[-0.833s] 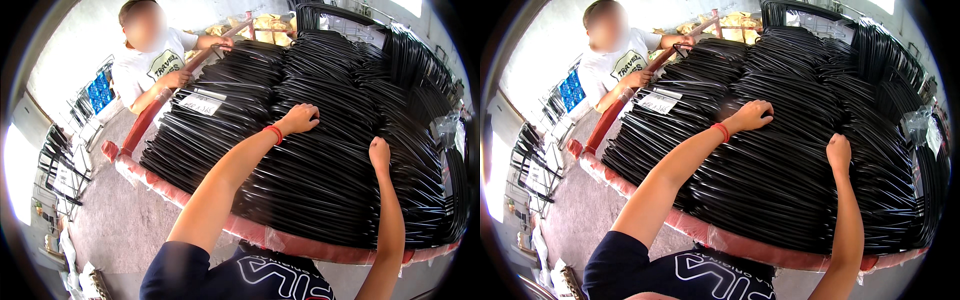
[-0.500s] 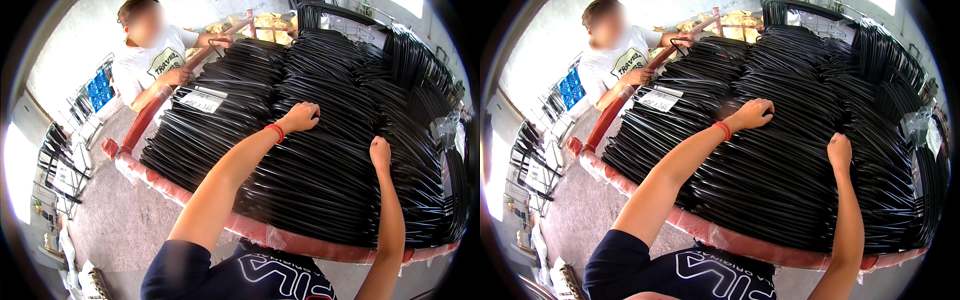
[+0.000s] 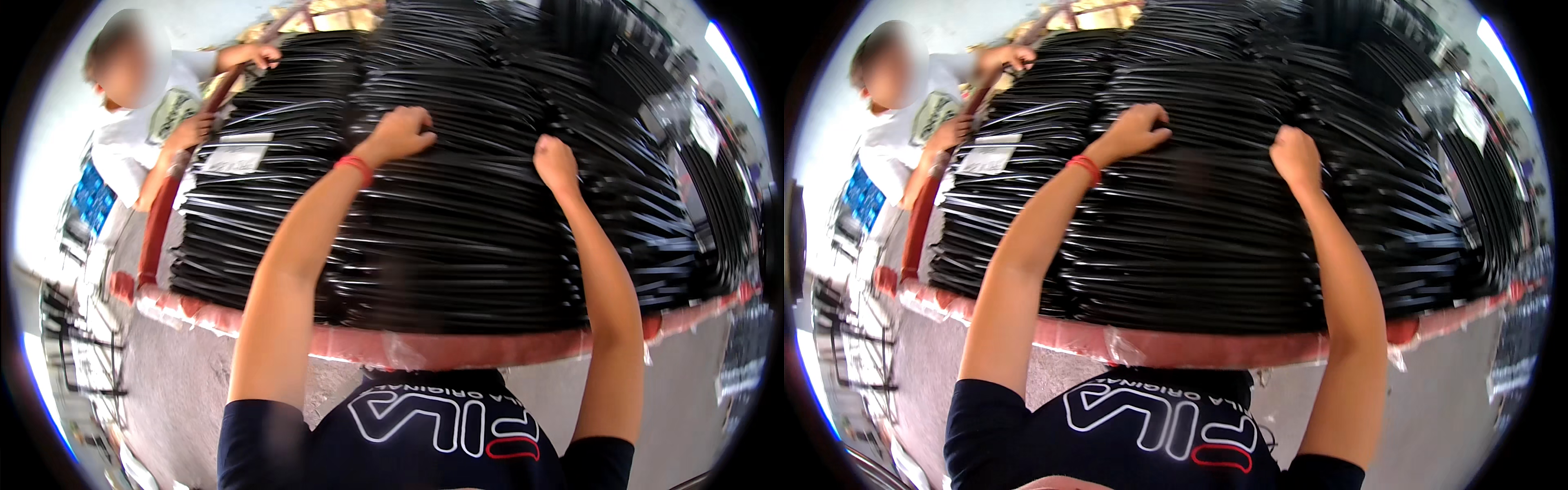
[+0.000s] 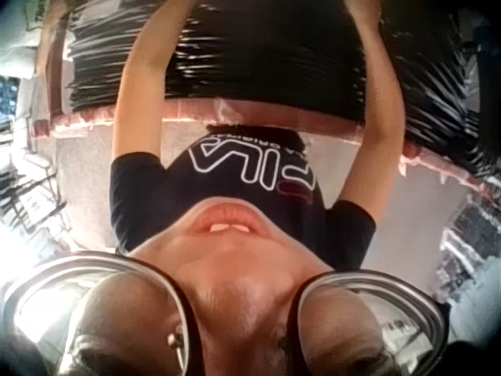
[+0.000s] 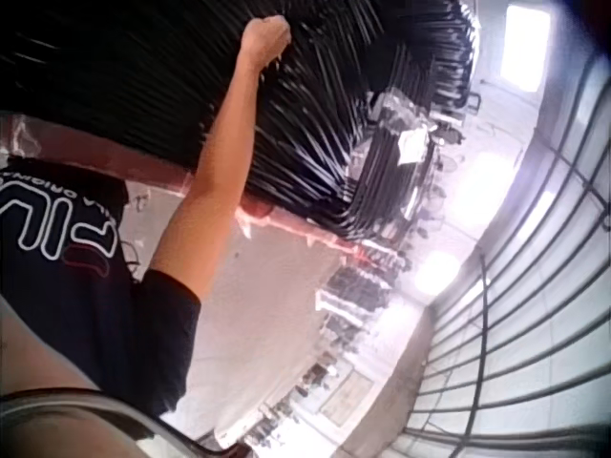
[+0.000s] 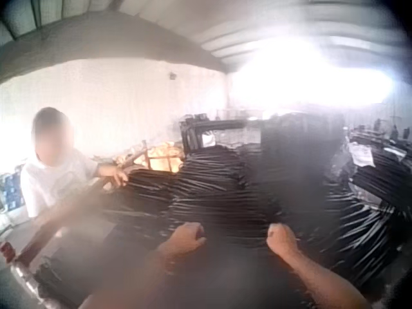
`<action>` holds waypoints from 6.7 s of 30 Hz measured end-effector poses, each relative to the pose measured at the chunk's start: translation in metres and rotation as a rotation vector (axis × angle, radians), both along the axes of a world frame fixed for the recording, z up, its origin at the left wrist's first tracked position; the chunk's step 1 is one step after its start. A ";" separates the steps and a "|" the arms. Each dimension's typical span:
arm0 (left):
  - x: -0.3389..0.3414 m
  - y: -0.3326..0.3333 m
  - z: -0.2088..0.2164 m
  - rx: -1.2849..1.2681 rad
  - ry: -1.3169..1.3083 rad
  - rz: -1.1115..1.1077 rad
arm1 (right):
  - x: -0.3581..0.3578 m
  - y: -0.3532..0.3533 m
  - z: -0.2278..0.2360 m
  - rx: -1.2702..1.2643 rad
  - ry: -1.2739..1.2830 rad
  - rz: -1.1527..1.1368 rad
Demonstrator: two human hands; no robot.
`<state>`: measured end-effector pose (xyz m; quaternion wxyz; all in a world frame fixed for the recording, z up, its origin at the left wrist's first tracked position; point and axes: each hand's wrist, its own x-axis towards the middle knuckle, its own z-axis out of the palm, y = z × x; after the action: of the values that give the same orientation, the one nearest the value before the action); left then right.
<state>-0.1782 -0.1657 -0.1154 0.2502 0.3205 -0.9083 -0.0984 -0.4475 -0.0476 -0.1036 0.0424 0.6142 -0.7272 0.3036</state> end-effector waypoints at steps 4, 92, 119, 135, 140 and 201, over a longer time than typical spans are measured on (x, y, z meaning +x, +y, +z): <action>-0.003 -0.002 0.001 -0.008 -0.076 0.017 | -0.004 0.000 -0.002 -0.030 0.085 -0.066; -0.013 -0.021 -0.019 -0.164 -0.132 0.366 | -0.005 -0.004 -0.005 0.233 0.049 -0.135; -0.021 -0.027 -0.013 -0.071 -0.166 0.460 | 0.012 -0.087 0.003 0.003 0.396 0.122; -0.021 -0.025 -0.016 0.049 -0.126 0.441 | 0.036 -0.131 0.020 0.004 0.704 0.238; -0.021 -0.025 -0.012 0.075 -0.131 0.436 | 0.039 -0.128 0.059 -0.093 0.746 0.213; 0.076 -0.172 0.156 -0.104 0.972 0.637 | -0.046 -0.100 0.257 -0.321 0.214 0.235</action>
<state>-0.1026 -0.3377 0.0404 0.6711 0.4832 -0.5516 -0.1096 -0.4936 -0.1479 0.1533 0.1811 0.7086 -0.5844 0.3515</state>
